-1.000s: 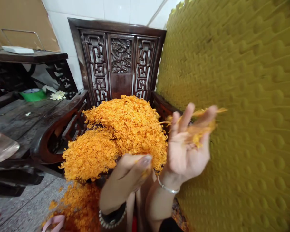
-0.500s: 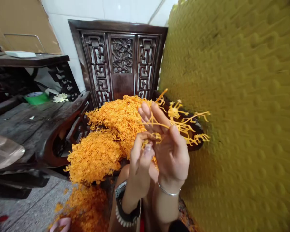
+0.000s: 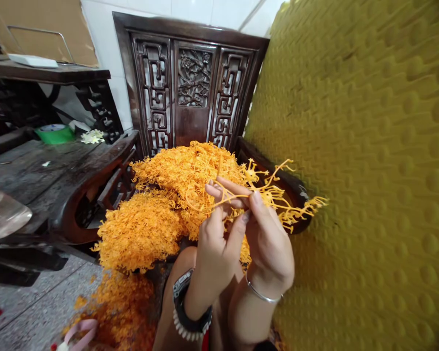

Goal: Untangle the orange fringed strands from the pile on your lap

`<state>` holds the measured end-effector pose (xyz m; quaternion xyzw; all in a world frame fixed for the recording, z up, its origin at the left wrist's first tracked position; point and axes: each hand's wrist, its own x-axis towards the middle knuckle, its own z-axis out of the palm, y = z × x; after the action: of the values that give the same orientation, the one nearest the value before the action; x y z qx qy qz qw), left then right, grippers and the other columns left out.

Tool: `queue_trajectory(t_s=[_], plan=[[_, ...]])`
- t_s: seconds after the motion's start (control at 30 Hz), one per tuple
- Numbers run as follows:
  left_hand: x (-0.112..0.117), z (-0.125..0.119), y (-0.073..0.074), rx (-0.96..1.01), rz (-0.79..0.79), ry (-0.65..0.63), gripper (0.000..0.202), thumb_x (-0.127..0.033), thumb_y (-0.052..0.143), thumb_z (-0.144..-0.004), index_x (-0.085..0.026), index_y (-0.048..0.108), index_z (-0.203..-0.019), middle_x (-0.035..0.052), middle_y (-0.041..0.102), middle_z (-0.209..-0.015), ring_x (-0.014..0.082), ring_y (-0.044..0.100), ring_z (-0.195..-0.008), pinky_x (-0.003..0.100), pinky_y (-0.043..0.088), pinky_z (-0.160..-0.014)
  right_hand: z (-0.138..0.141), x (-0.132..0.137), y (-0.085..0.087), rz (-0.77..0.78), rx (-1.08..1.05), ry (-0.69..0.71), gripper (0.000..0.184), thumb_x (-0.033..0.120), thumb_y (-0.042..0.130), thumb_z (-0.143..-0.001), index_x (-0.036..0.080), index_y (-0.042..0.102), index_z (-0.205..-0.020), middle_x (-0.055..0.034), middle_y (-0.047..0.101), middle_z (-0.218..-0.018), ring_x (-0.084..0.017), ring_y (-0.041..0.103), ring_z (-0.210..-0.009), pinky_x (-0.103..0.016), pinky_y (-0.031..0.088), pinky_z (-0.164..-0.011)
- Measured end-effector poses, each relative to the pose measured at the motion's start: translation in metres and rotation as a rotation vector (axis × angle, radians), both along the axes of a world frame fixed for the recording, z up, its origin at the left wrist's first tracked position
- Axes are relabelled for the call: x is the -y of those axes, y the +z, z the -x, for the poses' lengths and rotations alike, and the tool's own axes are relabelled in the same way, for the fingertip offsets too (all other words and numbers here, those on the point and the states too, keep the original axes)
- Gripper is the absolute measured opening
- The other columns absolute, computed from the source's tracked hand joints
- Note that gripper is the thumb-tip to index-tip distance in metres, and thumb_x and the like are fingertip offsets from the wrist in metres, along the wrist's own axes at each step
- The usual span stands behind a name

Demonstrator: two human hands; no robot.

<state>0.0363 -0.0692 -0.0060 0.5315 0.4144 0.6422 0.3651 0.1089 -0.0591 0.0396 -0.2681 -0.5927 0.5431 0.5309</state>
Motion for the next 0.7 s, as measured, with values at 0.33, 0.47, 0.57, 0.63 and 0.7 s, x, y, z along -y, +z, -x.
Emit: queue_trajectory(t_s=[0.33,0.47,0.57,0.63,0.7], plan=[[0.008,-0.003,0.003,-0.086,0.097,0.129,0.011,-0.028,0.043,-0.091,-0.023,0.05,-0.098,0.0048,0.059,-0.084,0.0184,0.054,-0.071,0.031,0.041,-0.066,0.002,-0.007,-0.002,-0.133,0.251,-0.054,0.038,0.037,0.032,-0.096,0.029,0.058,-0.122,0.0044,0.055,-0.133,-0.013,0.04,-0.132,-0.033,0.012,-0.118],[0.009,0.002,0.004,-0.203,0.003,0.013,0.023,-0.031,0.041,-0.092,-0.021,0.043,-0.071,-0.0016,0.048,-0.062,0.0133,0.045,-0.058,0.027,0.031,-0.056,-0.004,-0.012,-0.003,-0.102,0.119,0.001,0.039,0.037,0.029,-0.096,0.029,0.061,-0.117,0.0036,0.06,-0.128,-0.015,0.046,-0.128,-0.037,0.019,-0.116],[0.011,0.002,0.011,-0.234,-0.042,-0.072,0.027,-0.031,0.04,-0.093,-0.021,0.037,-0.068,-0.0033,0.042,-0.06,0.0112,0.04,-0.055,0.027,0.028,-0.054,0.001,-0.009,-0.002,-0.11,-0.072,-0.034,0.041,0.036,0.025,-0.096,0.033,0.058,-0.119,0.0057,0.056,-0.131,-0.015,0.044,-0.129,-0.038,0.024,-0.115],[0.013,0.0,0.017,-0.251,-0.076,-0.137,0.027,-0.029,0.04,-0.093,-0.02,0.036,-0.067,-0.0036,0.041,-0.06,0.0105,0.04,-0.054,0.026,0.028,-0.053,0.008,-0.003,0.0,-0.167,-0.18,-0.148,0.042,0.037,0.022,-0.096,0.036,0.056,-0.121,0.0072,0.053,-0.135,-0.016,0.043,-0.13,-0.04,0.028,-0.114],[0.016,-0.003,0.022,-0.276,-0.103,-0.193,0.027,-0.028,0.041,-0.092,-0.02,0.035,-0.067,-0.0036,0.042,-0.059,0.0104,0.041,-0.054,0.026,0.027,-0.053,0.012,0.002,0.002,-0.216,-0.23,-0.303,0.041,0.037,0.022,-0.096,0.038,0.055,-0.121,0.0074,0.05,-0.138,-0.018,0.043,-0.13,-0.042,0.032,-0.111]])
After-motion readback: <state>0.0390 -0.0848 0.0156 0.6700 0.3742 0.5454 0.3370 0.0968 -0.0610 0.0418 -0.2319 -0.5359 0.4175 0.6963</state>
